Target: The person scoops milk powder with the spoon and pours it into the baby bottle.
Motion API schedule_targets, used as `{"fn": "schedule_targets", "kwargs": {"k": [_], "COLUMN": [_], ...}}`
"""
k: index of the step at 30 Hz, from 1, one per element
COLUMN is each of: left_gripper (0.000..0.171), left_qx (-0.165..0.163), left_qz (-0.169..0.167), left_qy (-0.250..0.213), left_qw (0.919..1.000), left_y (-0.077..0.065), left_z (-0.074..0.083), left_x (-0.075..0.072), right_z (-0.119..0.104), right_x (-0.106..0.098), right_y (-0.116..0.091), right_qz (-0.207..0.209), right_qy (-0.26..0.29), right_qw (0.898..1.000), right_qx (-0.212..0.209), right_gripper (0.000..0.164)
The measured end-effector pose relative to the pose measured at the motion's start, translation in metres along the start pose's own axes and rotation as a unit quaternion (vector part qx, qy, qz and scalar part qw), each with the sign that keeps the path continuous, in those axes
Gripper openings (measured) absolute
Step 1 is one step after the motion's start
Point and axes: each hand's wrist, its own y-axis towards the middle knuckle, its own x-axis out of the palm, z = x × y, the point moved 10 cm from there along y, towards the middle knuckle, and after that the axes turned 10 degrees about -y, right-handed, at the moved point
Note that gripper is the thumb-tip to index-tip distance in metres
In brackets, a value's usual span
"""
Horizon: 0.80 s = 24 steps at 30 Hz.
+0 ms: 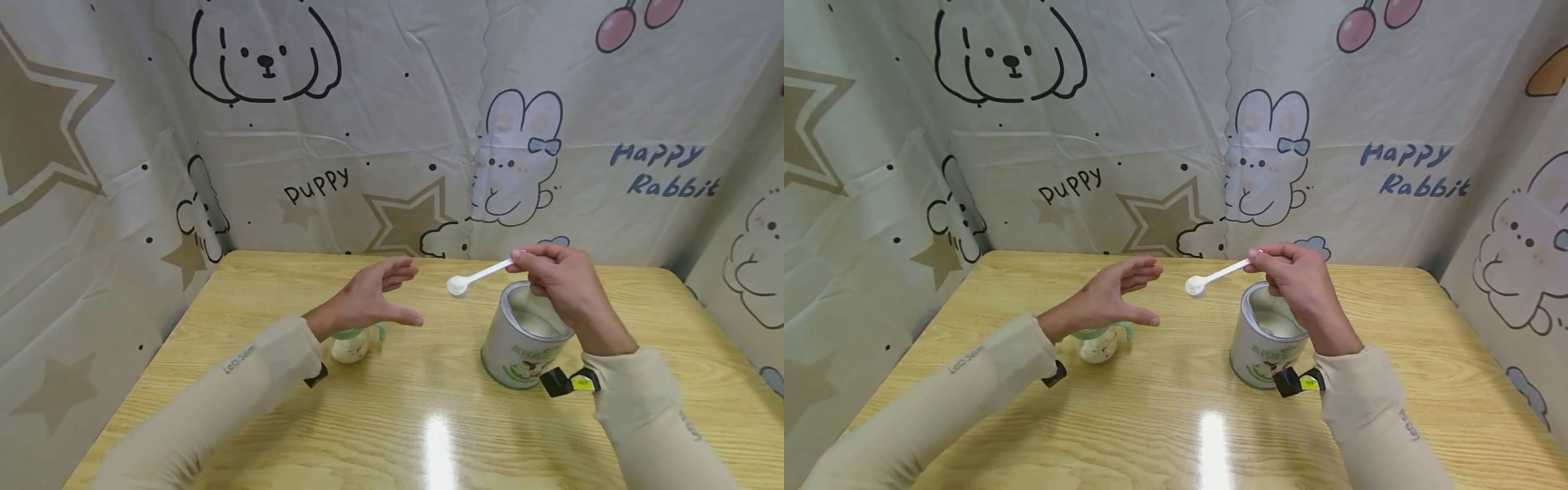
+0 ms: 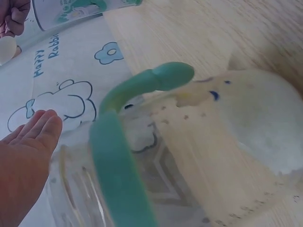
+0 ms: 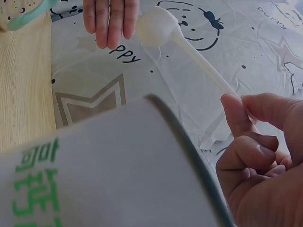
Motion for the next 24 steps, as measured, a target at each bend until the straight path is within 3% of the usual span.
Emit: {"fn": "schedule_targets", "kwargs": {"k": [8, 24], "left_gripper": [0.094, 0.081], "left_qx": [0.005, 0.003], "left_qz": [-0.001, 0.019], "left_qy": [0.0, 0.033], "left_qw": [1.0, 0.9993], "left_y": [-0.01, -0.034], "left_z": [-0.003, -0.013], "left_x": [-0.013, -0.045], "right_z": [-0.003, -0.011], "right_x": [0.01, 0.037], "right_y": [0.002, 0.004], "right_qz": [-0.008, -0.018], "right_qy": [-0.013, -0.029], "right_qw": [1.0, 0.999], "right_qx": [-0.002, -0.009], "right_gripper": [0.018, 0.019]}}
